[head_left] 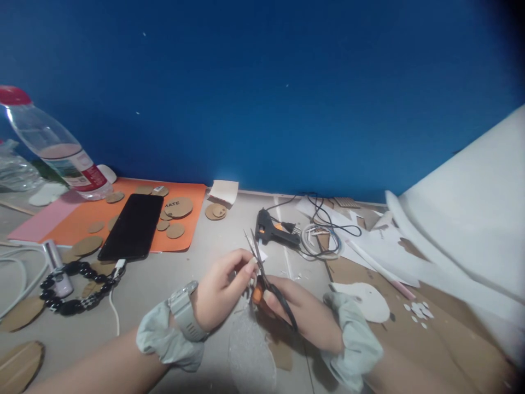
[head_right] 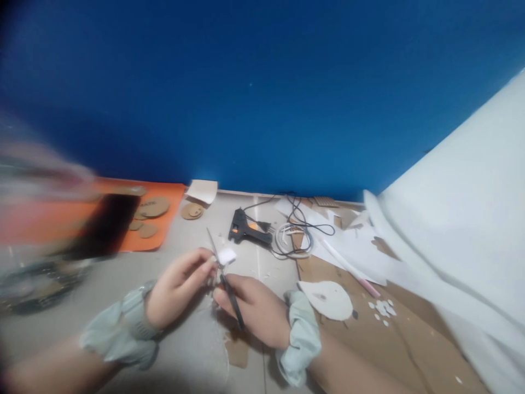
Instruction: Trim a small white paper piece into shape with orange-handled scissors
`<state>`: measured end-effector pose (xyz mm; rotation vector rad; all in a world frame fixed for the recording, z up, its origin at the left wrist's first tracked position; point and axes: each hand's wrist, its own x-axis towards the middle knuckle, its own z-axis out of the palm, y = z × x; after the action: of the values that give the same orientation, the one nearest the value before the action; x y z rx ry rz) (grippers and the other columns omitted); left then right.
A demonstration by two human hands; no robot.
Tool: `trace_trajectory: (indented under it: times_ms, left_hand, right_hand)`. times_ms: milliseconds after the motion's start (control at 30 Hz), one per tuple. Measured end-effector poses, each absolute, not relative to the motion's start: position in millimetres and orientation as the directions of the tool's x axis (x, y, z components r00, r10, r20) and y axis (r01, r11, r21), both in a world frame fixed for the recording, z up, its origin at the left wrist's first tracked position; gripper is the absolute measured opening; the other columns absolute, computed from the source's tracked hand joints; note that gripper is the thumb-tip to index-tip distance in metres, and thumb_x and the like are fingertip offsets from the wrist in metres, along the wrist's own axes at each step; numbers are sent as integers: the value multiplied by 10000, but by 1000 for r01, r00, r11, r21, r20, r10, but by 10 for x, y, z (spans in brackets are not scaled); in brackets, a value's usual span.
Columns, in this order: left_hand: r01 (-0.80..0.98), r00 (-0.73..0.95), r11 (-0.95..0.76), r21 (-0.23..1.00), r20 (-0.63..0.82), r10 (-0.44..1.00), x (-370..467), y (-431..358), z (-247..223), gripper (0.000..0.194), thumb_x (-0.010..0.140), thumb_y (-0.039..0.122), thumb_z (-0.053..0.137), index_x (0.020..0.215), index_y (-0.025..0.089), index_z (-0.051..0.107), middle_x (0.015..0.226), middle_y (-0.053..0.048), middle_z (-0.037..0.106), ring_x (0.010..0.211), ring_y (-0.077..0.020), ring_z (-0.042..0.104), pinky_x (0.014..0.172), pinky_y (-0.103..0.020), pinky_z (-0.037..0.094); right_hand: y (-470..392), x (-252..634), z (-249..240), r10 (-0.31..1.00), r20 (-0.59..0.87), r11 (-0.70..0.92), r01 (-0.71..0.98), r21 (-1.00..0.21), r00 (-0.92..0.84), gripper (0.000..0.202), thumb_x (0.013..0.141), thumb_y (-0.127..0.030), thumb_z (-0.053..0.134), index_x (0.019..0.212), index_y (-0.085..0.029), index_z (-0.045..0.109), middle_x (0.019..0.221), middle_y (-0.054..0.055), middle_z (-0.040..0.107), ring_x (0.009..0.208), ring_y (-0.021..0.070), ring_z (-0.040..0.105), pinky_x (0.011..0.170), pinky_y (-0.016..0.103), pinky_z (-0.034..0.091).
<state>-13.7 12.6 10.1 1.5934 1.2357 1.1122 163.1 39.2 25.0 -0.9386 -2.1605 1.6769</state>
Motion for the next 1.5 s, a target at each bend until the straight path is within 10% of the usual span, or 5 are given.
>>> trace_trajectory:
  times_ms: [733, 1100, 1500]
  left_hand:
    - [215, 113, -176, 961, 155, 981, -139, 131, 103, 193, 938, 247, 419, 799, 172, 531, 710, 9, 556, 669, -123, 522, 651, -232, 418]
    - [272, 168, -149, 951, 105, 980, -105, 134, 78, 223, 942, 264, 392, 828, 169, 558, 716, 3, 570, 661, -131, 537, 652, -250, 443]
    - [342, 283, -213, 915, 116, 952, -105, 133, 74, 224, 942, 234, 405, 825, 168, 585, 740, 2, 597, 695, -126, 564, 687, -241, 449]
  right_hand:
    - [373, 1615, 180, 657, -177, 21, 252, -967, -733, 453, 877, -593, 443, 711, -172, 455, 642, -33, 418, 588, 108, 381, 559, 230, 348]
    - [321, 1526, 206, 936, -186, -143, 159, -977, -300, 294, 813, -429, 606, 945, -176, 532, 699, -6, 557, 605, 140, 526, 546, 255, 441]
    - [336, 1534, 218, 931, -147, -56, 267, -962, -333, 179, 857, -363, 542, 863, -186, 514, 702, 11, 595, 583, 135, 544, 514, 240, 434]
